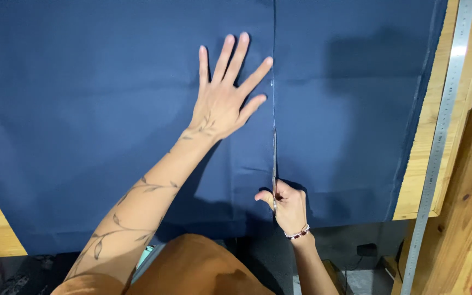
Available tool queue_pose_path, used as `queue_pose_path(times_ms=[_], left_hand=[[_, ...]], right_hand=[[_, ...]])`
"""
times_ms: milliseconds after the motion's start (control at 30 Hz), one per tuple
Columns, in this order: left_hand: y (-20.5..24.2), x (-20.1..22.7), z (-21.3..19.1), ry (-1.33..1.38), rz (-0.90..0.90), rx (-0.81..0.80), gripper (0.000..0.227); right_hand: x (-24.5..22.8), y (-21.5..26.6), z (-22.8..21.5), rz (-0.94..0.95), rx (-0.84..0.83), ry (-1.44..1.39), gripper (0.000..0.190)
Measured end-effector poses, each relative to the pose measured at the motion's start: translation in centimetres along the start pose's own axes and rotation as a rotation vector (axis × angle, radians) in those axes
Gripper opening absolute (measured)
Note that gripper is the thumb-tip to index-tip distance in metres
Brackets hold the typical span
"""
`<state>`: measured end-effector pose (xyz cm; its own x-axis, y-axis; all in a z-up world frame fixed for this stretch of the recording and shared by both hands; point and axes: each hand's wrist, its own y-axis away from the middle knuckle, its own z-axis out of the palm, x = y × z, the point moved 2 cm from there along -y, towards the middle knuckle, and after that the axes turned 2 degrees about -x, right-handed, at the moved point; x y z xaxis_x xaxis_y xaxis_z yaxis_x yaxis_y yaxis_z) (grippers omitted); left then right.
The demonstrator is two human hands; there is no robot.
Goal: The person aligns a long metal ruler on a large piece of blue fabric laid out on a wooden table. They use pins to secure the fabric along the ruler's edge. Then, using a pair of scissors, they cut the fabric along the straight line marked by the ruler.
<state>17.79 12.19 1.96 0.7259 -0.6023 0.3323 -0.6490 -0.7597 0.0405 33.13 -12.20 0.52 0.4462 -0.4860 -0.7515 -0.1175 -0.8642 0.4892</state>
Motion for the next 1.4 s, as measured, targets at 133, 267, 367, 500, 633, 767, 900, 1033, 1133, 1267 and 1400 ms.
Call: queue_pose_path(times_ms=[133,267,367,500,633,767,900,1033,1133,1267,1400], left_hand=[[-1.6,-0.1,-0.1,-0.062,-0.021,0.017,0.058],[-1.6,0.0,-0.3,-0.111,-0.038,0.017,0.058],[-1.5,0.0,-0.3,-0.11,-0.04,0.005,0.058],[-1.6,-0.1,-0.2,-0.091,-0.036,0.02,0.057],[-1.7,-0.2,-0.3,-0.091,-0.047,0.005,0.057],[-1.7,-0.1,-0.4,-0.065,-0.051,-0.019,0.059],[-1.6,-0.2,-0.2,-0.048,-0.06,0.002,0.058],[-1.6,-0.2,-0.2,-0.061,-0.052,-0.004,0.058],[-1.6,-0.2,-0.1,-0.059,-0.05,0.001,0.059],[-1.6,-0.2,-0.2,-0.034,-0.075,-0.015,0.06],[-1.7,-0.2,-0.1,-0.069,-0.097,0.028,0.066]], right_hand=[[-1.5,-1.0,-0.8,0.101,-0.043,-0.08,0.043],[-2.1,-2.9,-1.0,0.114,-0.067,-0.069,0.065],[-2.0,-2.9,-1.0,0.117,-0.064,-0.027,0.066],[-2.2,-2.9,-0.9,0.109,-0.049,-0.047,0.063],[-1.9,-2.9,-0.9,0.054,-0.026,-0.024,0.062],[0.1,-2.7,-0.5,0.028,-0.027,0.037,0.044],[-1.4,-2.8,-0.7,-0.038,-0.001,0.004,0.053],[-1.0,-2.8,-0.7,-0.052,0.002,0.024,0.048],[-1.0,-2.9,-1.0,0.012,-0.03,0.013,0.047],[-2.9,-4.7,-2.0,0.082,-0.056,-0.031,0.048],[-3.6,-5.8,-2.1,0.114,-0.076,-0.107,0.056]])
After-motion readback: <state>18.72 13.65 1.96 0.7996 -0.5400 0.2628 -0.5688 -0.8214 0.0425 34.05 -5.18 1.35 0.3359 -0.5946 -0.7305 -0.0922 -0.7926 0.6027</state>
